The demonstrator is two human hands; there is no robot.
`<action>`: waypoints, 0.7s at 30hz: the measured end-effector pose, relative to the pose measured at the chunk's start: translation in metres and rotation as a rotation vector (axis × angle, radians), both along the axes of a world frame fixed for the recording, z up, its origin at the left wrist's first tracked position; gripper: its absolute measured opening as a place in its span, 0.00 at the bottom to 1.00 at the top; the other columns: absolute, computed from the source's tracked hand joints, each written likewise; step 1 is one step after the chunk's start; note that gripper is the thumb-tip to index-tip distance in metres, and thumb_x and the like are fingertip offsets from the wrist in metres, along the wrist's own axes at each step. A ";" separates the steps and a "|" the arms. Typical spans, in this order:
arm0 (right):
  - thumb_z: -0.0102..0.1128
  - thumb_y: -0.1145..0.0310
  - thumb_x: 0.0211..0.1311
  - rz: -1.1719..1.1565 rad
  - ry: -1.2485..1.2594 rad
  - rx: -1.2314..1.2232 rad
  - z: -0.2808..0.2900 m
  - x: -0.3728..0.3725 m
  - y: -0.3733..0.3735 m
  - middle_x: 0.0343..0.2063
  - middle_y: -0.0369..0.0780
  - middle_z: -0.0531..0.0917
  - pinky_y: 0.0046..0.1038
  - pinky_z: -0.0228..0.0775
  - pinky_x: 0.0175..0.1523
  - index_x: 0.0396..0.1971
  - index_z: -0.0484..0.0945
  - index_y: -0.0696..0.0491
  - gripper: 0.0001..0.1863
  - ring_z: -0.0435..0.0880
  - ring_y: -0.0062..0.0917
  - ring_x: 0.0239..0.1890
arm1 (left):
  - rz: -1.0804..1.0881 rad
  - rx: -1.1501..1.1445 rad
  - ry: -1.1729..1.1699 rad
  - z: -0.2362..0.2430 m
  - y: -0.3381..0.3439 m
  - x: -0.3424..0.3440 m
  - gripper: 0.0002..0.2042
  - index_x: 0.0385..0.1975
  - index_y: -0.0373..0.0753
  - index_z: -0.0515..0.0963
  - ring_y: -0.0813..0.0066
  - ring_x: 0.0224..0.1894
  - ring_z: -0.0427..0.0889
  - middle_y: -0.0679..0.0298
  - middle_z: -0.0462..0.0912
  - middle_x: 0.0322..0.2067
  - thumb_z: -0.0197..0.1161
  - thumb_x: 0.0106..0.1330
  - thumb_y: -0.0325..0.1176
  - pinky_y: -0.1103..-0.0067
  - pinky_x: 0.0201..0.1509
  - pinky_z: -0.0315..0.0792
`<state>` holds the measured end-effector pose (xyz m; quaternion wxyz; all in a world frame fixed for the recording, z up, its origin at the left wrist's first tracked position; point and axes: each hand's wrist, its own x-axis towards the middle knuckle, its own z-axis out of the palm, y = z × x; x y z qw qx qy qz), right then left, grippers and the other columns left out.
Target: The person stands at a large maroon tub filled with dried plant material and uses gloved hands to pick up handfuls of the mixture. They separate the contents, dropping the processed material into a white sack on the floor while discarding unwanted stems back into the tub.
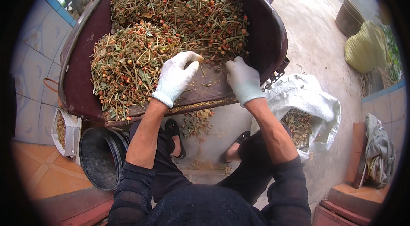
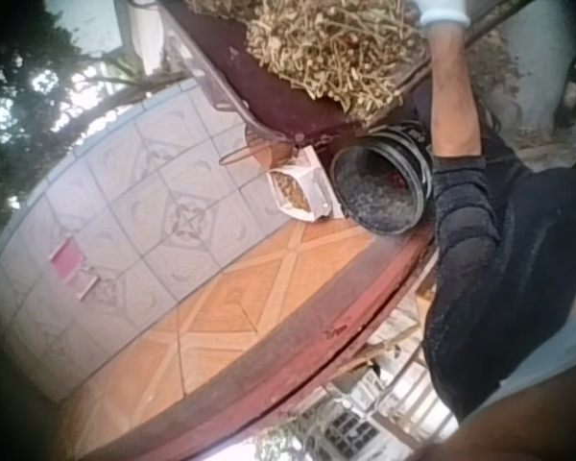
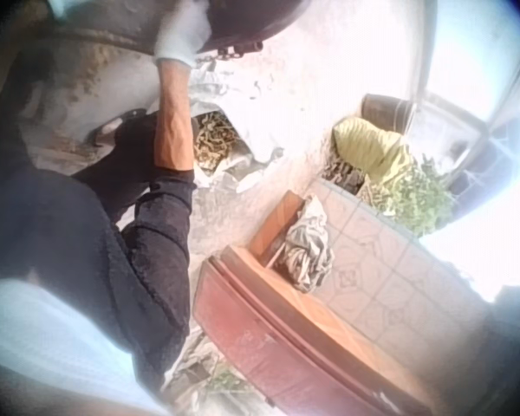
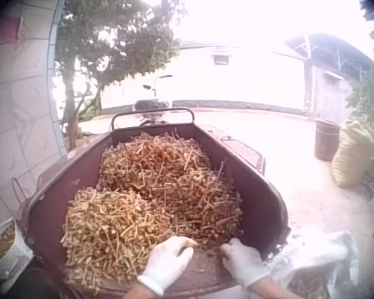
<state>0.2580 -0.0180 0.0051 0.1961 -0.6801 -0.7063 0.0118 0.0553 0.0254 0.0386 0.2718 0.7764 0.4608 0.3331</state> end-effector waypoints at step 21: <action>0.60 0.66 0.65 0.041 1.177 -0.375 0.053 -0.015 -0.003 0.24 0.32 0.79 0.15 0.59 0.20 0.43 0.80 0.54 0.11 0.72 0.11 0.19 | -0.158 -0.626 -0.516 0.019 -0.012 0.006 0.13 0.48 0.36 0.78 0.87 0.31 0.78 0.68 0.82 0.36 0.62 0.68 0.36 0.87 0.31 0.74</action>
